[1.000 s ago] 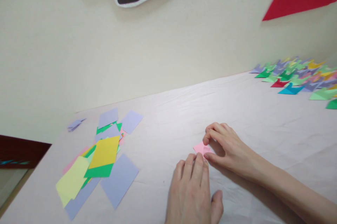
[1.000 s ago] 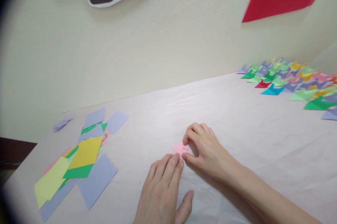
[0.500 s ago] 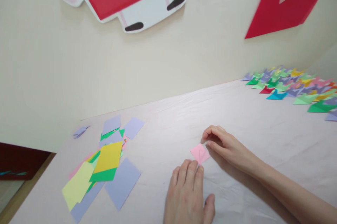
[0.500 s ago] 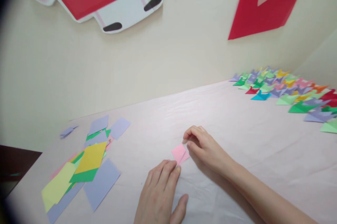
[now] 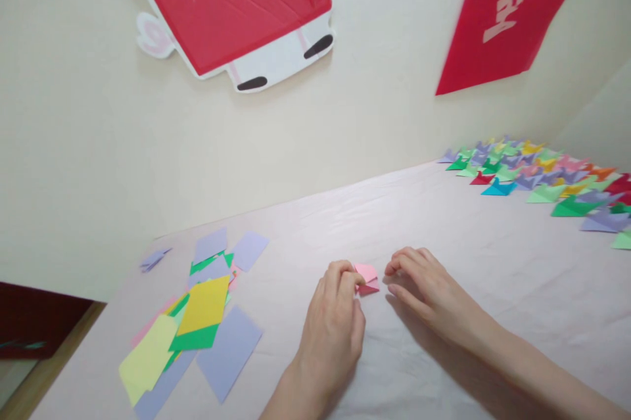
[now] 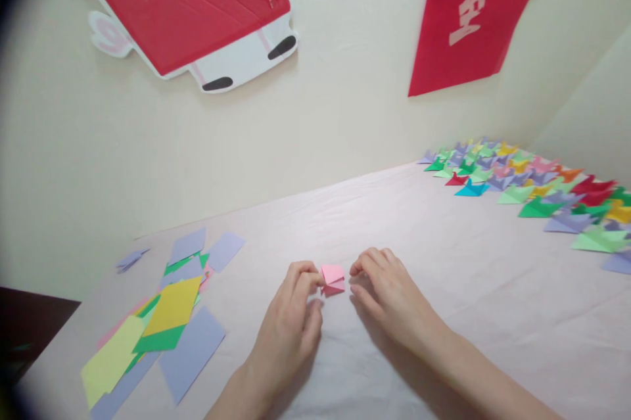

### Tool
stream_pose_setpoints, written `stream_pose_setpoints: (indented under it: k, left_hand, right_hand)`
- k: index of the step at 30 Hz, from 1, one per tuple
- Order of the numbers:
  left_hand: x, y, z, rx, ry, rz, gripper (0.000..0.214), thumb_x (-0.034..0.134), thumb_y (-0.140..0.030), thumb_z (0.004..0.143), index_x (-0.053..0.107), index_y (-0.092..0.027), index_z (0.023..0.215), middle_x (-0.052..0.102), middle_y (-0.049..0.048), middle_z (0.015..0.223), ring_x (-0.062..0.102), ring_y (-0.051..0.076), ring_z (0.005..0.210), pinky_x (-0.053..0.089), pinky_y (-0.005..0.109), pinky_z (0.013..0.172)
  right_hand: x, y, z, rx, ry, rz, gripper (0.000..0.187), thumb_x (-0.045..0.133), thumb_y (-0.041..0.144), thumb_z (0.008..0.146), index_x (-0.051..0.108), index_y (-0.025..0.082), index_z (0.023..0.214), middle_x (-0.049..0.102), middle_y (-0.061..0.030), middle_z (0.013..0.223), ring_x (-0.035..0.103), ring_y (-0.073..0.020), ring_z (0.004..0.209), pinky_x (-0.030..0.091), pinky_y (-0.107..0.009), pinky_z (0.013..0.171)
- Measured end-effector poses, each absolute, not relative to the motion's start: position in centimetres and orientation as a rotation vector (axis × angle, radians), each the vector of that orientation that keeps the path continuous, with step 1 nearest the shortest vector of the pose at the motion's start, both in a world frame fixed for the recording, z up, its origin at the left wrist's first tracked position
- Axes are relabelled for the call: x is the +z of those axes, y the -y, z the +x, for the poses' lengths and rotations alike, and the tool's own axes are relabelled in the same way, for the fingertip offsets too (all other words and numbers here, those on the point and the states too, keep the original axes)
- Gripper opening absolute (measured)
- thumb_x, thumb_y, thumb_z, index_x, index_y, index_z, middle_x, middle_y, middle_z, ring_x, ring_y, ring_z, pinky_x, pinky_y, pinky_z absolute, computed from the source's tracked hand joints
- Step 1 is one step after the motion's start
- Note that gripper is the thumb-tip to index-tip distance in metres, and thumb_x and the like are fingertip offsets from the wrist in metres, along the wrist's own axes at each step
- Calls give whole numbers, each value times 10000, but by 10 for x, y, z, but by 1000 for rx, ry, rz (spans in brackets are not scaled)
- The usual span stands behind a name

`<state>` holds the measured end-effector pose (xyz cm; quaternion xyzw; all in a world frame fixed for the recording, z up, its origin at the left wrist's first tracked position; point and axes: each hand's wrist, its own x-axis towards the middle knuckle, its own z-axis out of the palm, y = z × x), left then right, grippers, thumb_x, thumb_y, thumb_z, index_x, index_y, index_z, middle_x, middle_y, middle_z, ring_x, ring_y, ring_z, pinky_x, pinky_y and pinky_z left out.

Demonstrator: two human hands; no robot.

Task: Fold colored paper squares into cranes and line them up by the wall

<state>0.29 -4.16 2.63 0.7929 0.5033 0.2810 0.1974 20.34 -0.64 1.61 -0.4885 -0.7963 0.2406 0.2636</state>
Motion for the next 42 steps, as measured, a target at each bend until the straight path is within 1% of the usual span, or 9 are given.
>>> stream_pose_setpoints:
  k: [6,11,17,21,26,28,31,36,42]
  left_hand:
    - [17,30,-6,769,-1460,2325,707,346,103,701,411,-223,1324,469,106,1376,447,240,1268,400,465,1046]
    - [14,21,-11,730,-1342,2265,549,388,41,814,445,-222,1292,600,82,1220,547,209,1132,454,415,987]
    - [20,35,6,613,-1396,2265,490,438,2,853,460,-242,1277,569,66,1230,562,214,1091,481,395,937]
    - [19,46,18,592,-1572,2184,402,547,-70,862,473,-219,1228,617,54,1068,599,229,954,509,406,852]
    - [16,54,12,741,-1656,2194,556,668,-101,799,412,-206,1281,584,83,1129,559,263,1022,476,449,891]
    - [17,56,7,733,-1606,2177,534,667,-95,797,428,-210,1260,579,79,1129,551,255,1027,472,436,893]
    - [20,57,0,662,-1482,2171,430,645,-88,818,479,-220,1193,593,55,1100,550,234,1011,473,407,886]
    - [23,51,-9,612,-1312,2266,381,611,-68,847,519,-240,1175,570,44,1219,508,214,1134,424,382,986]
    - [27,52,-4,493,-1411,2332,211,572,-109,893,562,-208,1079,595,48,1065,538,227,966,468,389,843]
  right_hand:
    - [14,-1,177,637,2229,-1261,192,517,33,843,619,192,880,606,-51,919,516,-217,879,428,-369,802]
    - [9,-10,174,683,2225,-1213,292,463,-27,796,635,199,865,611,-51,926,537,-205,900,442,-350,820]
    - [17,1,185,803,2161,-1269,229,431,75,864,627,192,850,616,-60,886,579,-197,858,471,-340,801]
    - [16,10,179,1007,2088,-1135,249,442,60,853,638,202,911,670,-54,915,605,-190,869,488,-329,824]
    - [15,9,173,1156,2023,-993,291,458,47,857,610,223,1032,701,-36,991,638,-177,906,497,-311,837]
    - [15,7,175,1180,2017,-952,276,447,57,888,598,225,1047,696,-34,1015,637,-170,936,492,-309,859]
    - [14,7,180,1145,2035,-942,217,438,75,921,589,223,968,673,-35,1052,621,-163,972,480,-308,886]
    - [18,15,186,923,2183,-1005,208,502,43,881,604,214,942,617,-57,1100,560,-196,1042,464,-342,910]
    - [19,17,183,823,2283,-1067,200,546,31,862,640,206,886,649,-53,974,546,-218,948,475,-365,833]
